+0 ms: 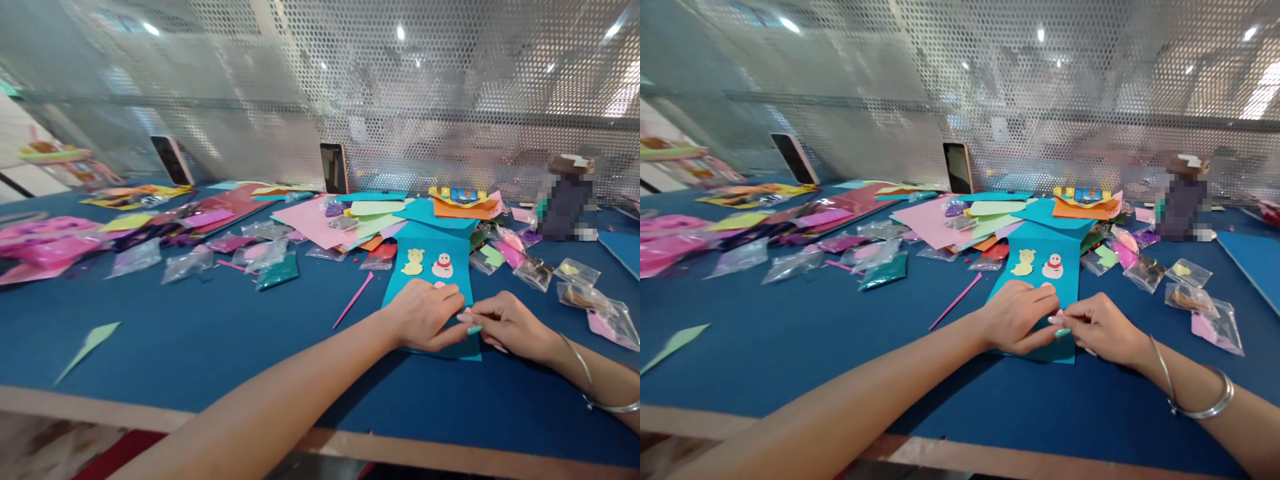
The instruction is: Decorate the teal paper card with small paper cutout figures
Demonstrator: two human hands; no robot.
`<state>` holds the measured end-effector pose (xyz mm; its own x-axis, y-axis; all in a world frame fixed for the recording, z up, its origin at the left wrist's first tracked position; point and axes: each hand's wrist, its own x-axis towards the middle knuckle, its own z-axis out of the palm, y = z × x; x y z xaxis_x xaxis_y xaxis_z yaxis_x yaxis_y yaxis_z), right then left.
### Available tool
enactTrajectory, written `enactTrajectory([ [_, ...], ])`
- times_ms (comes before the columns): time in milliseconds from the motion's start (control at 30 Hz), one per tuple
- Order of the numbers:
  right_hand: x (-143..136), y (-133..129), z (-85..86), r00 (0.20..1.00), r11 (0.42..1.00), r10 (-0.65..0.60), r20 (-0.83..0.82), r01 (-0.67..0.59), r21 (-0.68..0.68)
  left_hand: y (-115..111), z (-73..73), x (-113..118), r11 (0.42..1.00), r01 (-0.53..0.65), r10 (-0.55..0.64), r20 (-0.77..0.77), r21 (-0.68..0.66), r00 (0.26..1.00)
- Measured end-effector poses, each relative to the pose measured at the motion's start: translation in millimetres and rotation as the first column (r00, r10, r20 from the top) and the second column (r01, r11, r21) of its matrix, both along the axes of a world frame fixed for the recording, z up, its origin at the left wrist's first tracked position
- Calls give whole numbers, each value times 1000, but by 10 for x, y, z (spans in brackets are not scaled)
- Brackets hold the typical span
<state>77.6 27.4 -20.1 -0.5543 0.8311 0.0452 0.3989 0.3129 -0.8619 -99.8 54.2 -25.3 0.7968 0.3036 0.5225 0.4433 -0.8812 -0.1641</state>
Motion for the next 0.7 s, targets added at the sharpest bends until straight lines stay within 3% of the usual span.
enactTrajectory([
  [133,-17,-12,31,983,982,-68,-168,36,-187,-1,-27,32,994,9,-18,81,109,997],
  [267,-13,14,34,965,940,-159,-210,82,-332,-7,-22,30,979,0,-22,109,202,994],
  [400,0,57,-14,969,939,-167,-181,100,-330,-5,-38,28,979,-37,17,101,198,995],
  [533,-4,77,-60,965,952,-117,-234,42,-303,32,-74,17,985,-31,21,57,171,998],
  [700,-13,89,-47,953,941,-104,-286,1,-339,38,-46,-6,997,-25,23,23,68,999],
])
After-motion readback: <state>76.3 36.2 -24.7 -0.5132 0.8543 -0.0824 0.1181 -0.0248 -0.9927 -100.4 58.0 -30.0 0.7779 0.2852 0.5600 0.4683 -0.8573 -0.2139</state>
